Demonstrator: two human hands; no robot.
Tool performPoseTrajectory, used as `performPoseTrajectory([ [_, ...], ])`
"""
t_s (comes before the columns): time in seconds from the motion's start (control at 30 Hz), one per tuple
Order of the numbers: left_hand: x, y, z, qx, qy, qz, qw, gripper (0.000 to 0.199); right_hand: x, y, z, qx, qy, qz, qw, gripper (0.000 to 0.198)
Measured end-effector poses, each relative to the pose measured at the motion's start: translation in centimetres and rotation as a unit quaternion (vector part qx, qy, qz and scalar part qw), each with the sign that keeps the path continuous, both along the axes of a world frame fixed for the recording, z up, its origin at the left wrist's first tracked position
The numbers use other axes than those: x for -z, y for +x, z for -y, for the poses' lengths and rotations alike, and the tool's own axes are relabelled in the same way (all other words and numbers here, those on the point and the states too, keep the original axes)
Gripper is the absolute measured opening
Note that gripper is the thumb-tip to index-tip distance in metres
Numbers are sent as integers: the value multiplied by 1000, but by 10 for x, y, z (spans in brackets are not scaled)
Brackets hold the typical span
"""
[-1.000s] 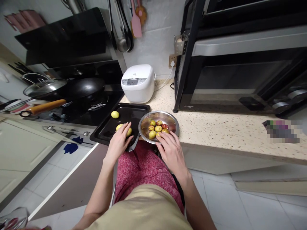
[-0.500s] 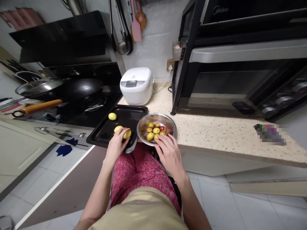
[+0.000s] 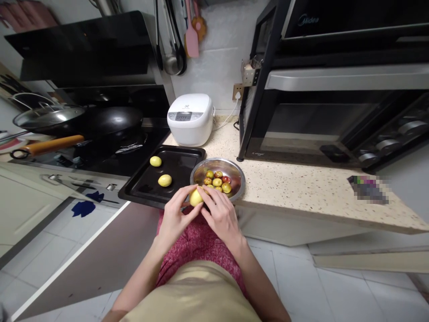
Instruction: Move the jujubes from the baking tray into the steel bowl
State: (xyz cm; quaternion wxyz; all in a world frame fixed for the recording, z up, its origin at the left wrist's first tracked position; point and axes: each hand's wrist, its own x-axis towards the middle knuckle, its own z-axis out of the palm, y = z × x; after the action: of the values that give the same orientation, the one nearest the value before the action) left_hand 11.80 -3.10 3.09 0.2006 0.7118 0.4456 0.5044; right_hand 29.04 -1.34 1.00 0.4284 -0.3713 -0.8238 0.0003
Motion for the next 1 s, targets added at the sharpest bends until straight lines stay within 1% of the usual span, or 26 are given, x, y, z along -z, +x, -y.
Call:
performPoseTrajectory([
  [0.13, 11, 3, -1, -3, -6, 10, 1000, 52, 5, -5, -7, -11, -10, -10, 1000, 66],
  [0.23, 12, 0, -2, 4, -3, -13, 1000, 54, 3, -8, -18, -8, -27, -51, 998, 58],
  [0.3, 11, -3, -3, 5, 4, -31, 999, 56, 0, -8, -28, 21, -47, -76, 996, 51],
  [0.37, 8, -8, -3, -4, 13, -52, 999, 58, -5, -7, -40, 66, -74, -97, 990, 45],
  [0.47, 2, -14, -3, -23, 26, -75, 997, 56, -11, -4, -59, 120, -132, -109, 978, 41],
  [0.57, 0, -16, -3, -26, 32, -86, 995, 52, -14, -4, -73, 147, -185, -83, 968, 37],
  [0.67, 0, -17, -4, -25, 32, -98, 994, 49, -16, -6, -80, 164, -210, -36, 963, 33],
  [0.73, 1, -18, -4, -27, 31, -105, 994, 48, -15, -7, -84, 182, -209, -5, 961, 32],
  [0.8, 2, -19, -4, -31, 30, -109, 993, 47, -12, -8, -86, 193, -191, 6, 962, 33],
  [0.9, 1, -21, -4, -36, 35, -113, 992, 46, -7, -7, -89, 183, -155, -15, 971, 35],
  [1.0, 1, -23, -5, -41, 40, -116, 992, 46, -4, -5, -91, 174, -145, -33, 973, 38],
])
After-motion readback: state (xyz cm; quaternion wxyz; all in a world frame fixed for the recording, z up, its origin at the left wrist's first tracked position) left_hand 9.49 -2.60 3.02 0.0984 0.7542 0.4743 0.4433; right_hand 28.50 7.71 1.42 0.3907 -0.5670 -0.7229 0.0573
